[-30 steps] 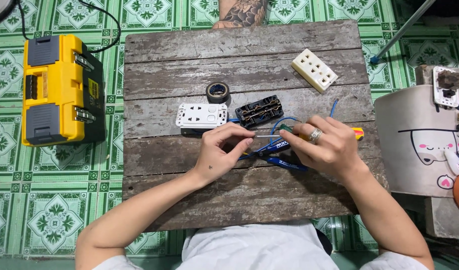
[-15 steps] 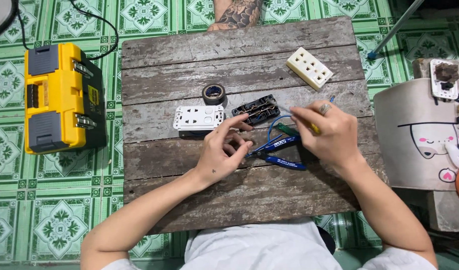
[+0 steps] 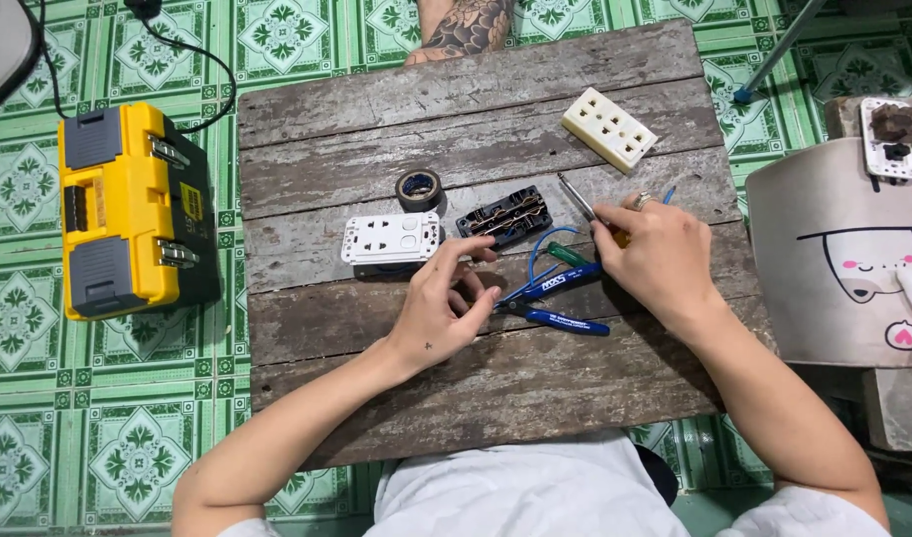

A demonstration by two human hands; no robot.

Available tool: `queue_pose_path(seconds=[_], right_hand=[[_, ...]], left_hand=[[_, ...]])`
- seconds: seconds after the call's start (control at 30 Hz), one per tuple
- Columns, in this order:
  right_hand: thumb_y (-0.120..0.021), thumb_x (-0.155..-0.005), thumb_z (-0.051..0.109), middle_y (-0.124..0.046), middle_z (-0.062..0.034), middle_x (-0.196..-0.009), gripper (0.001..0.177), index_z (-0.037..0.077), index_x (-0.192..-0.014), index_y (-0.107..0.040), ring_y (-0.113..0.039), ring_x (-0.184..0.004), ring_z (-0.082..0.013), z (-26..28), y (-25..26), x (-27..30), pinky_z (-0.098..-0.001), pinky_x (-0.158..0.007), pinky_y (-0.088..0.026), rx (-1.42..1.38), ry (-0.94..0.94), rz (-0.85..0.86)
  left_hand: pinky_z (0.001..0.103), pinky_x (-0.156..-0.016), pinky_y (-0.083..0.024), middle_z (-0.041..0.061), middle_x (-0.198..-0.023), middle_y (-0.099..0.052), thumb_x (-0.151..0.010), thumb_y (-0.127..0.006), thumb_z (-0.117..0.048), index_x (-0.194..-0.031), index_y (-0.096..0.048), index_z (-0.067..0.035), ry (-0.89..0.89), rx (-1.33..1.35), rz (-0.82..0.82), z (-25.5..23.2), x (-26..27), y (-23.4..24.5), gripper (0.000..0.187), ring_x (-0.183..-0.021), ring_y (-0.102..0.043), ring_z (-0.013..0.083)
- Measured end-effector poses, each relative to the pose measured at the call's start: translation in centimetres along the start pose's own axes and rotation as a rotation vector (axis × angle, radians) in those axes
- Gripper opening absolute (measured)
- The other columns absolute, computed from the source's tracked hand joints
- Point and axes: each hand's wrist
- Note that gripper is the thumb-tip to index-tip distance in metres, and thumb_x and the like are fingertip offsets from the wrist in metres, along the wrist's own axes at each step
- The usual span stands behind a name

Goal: The person strips the insulation off a blue wire using wire strippers, then wraps the exposed end with electrical tape. They insert the wire into a terminal on a disassembled electrical outlet and tighten the screw with a screwdriver.

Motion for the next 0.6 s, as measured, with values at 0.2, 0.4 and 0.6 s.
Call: queue_pose_path(seconds=[0.2,0.4,0.6], right_hand=[[-0.073,-0.096,0.037,-0.072,0.0032,-0.084,0.014,0.029,-0.100,-0.082,-0.073,-0.084,-0.0237,0.7,0.7,-0.5,-0.0420,-0.067,-0.061,0.041,0.050,0.003],[-0.071,-0.094,0.039,-0.071,0.0011,-0.086,0.019,0.030,-0.107,-0.081,-0.073,-0.082,-0.0277,1.0,0.9,-0.2,-0.0472,-0.068,-0.062,0.041,-0.011,0.076],[-0.071,-0.095,0.039,-0.068,-0.0037,-0.086,0.023,0.022,-0.108,-0.079,-0.072,-0.082,-0.0299,1.7,1.9,-0.1,-0.0477,-0.066,-0.061,0.006,0.026,0.040]], left_hand=[[0.034,-0.042,-0.055,0.008,-0.111,-0.065,-0.086,-0.072,-0.011,-0.125,-0.061,-0.009,-0.115,-0.310,0.123,0.4,0.3,-0.1,0.041,-0.061,-0.069,0.0209],[0.028,-0.053,-0.052,-0.004,-0.086,-0.057,-0.091,-0.066,-0.020,-0.093,-0.064,-0.017,-0.469,-0.800,0.090,0.8,-1.2,-0.3,0.004,-0.078,-0.063,0.0187],[0.035,-0.070,-0.045,0.004,-0.095,-0.060,-0.086,-0.070,-0.012,-0.085,-0.067,-0.013,-0.626,-0.912,-0.082,2.6,-4.8,-0.5,0.003,-0.095,-0.058,0.0270]])
Point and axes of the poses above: each hand's wrist, its own x-axis away from the middle knuckle, its own y-axis out of the back of the hand, z = x × y
